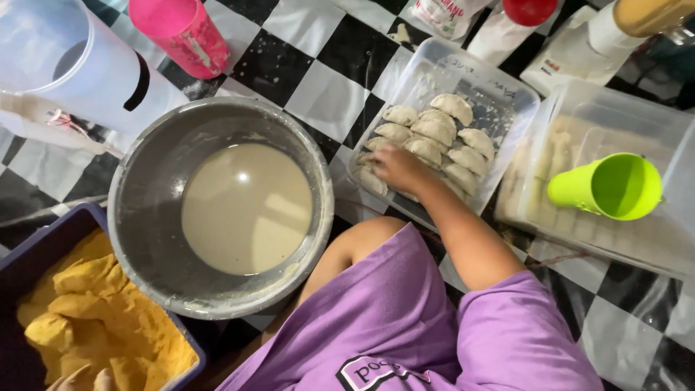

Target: Manually coating dumplings by dipping them in liquid batter and then rolling them in breadcrumbs

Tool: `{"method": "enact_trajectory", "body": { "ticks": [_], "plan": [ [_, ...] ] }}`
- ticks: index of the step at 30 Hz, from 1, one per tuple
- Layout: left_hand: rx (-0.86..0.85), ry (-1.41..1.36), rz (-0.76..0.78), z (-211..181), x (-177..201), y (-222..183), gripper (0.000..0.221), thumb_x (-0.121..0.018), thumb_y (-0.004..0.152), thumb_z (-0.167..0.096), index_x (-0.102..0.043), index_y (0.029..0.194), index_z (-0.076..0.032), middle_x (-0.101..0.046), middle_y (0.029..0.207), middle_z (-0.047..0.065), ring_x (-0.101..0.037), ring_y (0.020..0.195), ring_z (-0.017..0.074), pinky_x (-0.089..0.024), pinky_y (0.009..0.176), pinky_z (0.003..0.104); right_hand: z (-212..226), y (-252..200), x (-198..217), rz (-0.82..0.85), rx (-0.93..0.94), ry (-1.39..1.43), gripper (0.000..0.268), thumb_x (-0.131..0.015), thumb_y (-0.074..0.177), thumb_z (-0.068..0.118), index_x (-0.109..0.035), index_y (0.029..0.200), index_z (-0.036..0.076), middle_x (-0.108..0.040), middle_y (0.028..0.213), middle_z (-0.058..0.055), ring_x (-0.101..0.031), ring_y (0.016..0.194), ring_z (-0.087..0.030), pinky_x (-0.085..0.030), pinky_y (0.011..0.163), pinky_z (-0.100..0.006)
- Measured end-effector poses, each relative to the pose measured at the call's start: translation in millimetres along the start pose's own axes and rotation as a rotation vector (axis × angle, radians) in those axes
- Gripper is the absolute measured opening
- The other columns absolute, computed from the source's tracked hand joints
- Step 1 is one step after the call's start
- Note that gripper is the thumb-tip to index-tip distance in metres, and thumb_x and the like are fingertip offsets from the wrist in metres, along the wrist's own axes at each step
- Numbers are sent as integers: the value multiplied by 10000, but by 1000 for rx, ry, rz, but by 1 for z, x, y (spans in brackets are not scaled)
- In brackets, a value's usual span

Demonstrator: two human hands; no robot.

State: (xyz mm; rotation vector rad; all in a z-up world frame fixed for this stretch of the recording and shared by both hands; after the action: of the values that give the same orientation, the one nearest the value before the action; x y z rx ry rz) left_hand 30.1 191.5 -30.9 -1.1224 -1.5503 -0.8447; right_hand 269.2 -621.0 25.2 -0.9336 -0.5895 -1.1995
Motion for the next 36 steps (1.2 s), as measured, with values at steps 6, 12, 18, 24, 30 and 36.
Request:
{"method": "enact_trajectory", "body": {
  "ticks": [6,12,18,24,30,36],
  "plan": [
    [-39,50,-58,-71,24,-15,259,-787,947,-127,-804,1106,77,-778,1015,210,-753,872,290,-612,767,339,-7,35,-60,34,142,-378,490,-780,823,388,-666,1271,226,-552,1292,-116,-584,1152,-367,-481,972,-505],
    [-65,-50,-75,-51,-6,-4,280,-854,876,-114,-809,1105,41,-746,929,200,-705,806,268,-564,699,335,7,41,-58,56,136,-505,362,-761,816,319,-734,1174,269,-543,1357,-147,-592,1148,-350,-540,880,-498],
    [164,-171,9,-88,13,-24,245,-772,980,-128,-768,1142,56,-624,1117,264,-611,1047,334,-531,864,431,1,47,-58,172,100,-417,332,-789,804,282,-736,1130,253,-622,1242,-74,-613,1166,-293,-544,908,-469],
    [125,-74,21,-130,39,-22,243,-736,1001,-153,-775,1169,17,-668,1092,220,-615,980,321,-517,807,421,-7,25,-45,261,154,-81,383,-711,744,141,-653,1119,88,-766,1133,-49,-718,982,-301,-551,840,-412],
    [101,-144,-25,-165,53,-14,233,-696,1038,-151,-747,1176,29,-667,1231,198,-573,1202,301,-521,886,408,-20,-10,18,130,-328,401,494,-662,932,166,-562,1410,98,-668,1338,-170,-696,1124,-262,-623,880,-361],
    [145,-730,-178,-182,59,14,243,-654,1039,-75,-656,1224,83,-678,1112,189,-647,1005,262,-508,841,337,62,-4,16,235,-197,1205,359,-510,1076,221,-552,1361,7,-694,1174,-156,-721,956,-273,-607,764,-359]
  ]
}}
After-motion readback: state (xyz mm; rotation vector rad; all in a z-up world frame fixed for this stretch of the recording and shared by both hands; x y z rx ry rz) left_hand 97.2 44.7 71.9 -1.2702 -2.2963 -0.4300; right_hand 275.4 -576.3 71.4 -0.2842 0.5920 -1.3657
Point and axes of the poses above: each hand's wrist, its own y-axis towards the middle knuckle, its own x-axis out of the back of the hand, z = x × y, the point moved 9 cm from there along y, towards the middle knuckle
